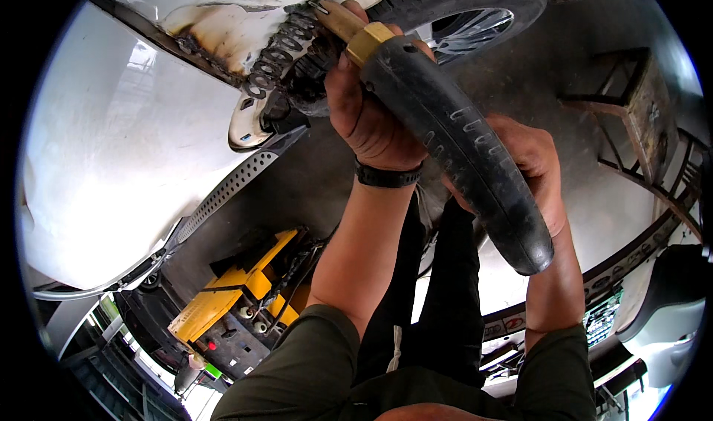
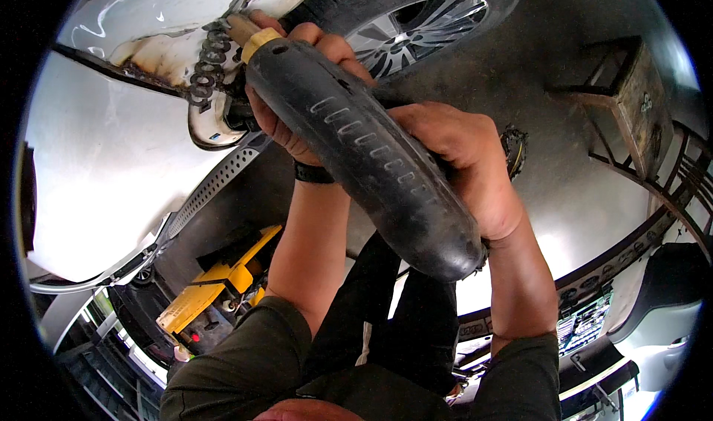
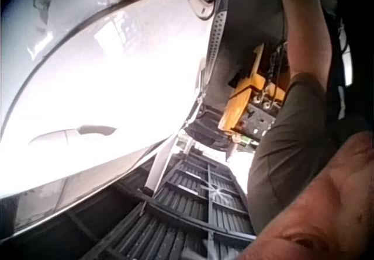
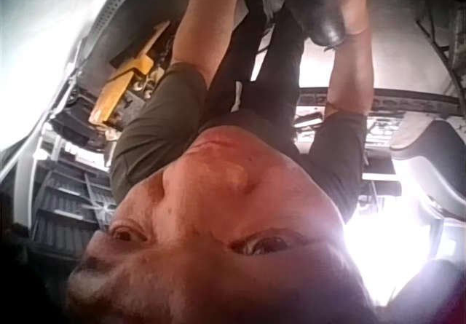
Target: The person uses a spot welding puller to attach washers to a damaged car panel, then uses a slide hammer to pull the dents out, and finishes by prying the panel with a metal rod.
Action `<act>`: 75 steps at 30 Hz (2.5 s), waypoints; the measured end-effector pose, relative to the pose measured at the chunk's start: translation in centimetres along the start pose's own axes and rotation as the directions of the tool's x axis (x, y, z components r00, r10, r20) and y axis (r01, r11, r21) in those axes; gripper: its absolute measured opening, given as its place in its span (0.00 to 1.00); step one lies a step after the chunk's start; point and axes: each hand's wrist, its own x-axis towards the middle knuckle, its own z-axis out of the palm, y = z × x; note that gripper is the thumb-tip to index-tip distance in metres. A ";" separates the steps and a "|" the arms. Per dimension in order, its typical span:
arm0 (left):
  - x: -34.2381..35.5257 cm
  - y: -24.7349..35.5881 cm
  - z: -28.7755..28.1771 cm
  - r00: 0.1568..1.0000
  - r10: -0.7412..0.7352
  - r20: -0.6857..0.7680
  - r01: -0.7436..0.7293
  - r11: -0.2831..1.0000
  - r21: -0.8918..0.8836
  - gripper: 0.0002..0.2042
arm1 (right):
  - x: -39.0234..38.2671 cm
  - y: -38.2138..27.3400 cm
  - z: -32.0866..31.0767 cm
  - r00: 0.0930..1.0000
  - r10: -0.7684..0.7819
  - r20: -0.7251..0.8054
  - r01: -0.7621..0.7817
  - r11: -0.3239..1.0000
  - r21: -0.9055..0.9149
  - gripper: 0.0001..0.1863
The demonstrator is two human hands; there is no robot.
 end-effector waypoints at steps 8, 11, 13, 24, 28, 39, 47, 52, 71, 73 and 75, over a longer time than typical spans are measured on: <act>-1.6 0.7 0.2 0.974 -0.146 -0.170 0.132 0.987 -0.092 0.29 | -0.1 -0.9 -0.2 1.000 0.022 -0.012 -0.022 0.999 -0.027 0.22; -2.4 0.1 -0.4 0.993 -0.114 -0.030 0.107 0.979 -0.173 0.30 | -0.1 -3.2 0.4 0.991 0.136 -0.018 -0.136 0.991 0.012 0.21; -3.9 0.0 -2.4 0.988 -0.154 -0.029 0.142 0.958 -0.250 0.26 | -0.2 -3.7 1.3 0.971 0.238 -0.020 -0.237 0.970 0.047 0.21; -12.5 1.0 3.5 0.576 -0.238 -0.782 0.408 0.913 0.022 0.14 | -1.0 -4.3 -0.5 0.987 0.162 0.006 -0.162 0.987 0.010 0.25; -13.9 3.2 2.3 0.560 -0.365 -0.743 0.441 0.891 -0.106 0.16 | -4.3 -3.7 -1.2 0.982 0.186 0.027 -0.186 0.982 -0.012 0.24; -5.6 2.5 1.5 0.803 -0.286 -0.523 0.383 0.920 0.085 0.11 | -8.0 -2.1 -1.0 0.985 0.172 0.006 -0.172 0.977 0.127 0.13; -1.1 1.2 2.6 0.968 -0.242 -0.059 0.246 0.966 0.074 0.13 | -6.7 -2.5 -1.0 0.981 0.192 0.033 -0.195 0.963 0.185 0.16; -0.8 0.9 4.1 0.967 -0.207 -0.150 0.227 0.966 0.127 0.15 | -6.0 -3.4 -0.9 0.976 0.217 0.015 -0.217 0.968 0.123 0.12; 1.9 0.6 6.1 0.957 -0.060 -0.285 0.111 0.980 0.164 0.16 | -0.3 -3.2 -2.1 0.995 0.075 0.066 -0.068 0.992 -0.103 0.21; 2.0 0.6 5.9 0.968 -0.059 -0.244 0.096 0.985 0.142 0.17 | 0.1 -3.3 -2.1 0.994 0.097 0.054 -0.091 0.990 -0.106 0.21; 2.0 0.5 5.9 0.962 -0.056 -0.266 0.089 0.989 0.117 0.17 | 0.1 -2.9 -2.1 0.995 0.077 0.056 -0.071 0.993 -0.093 0.21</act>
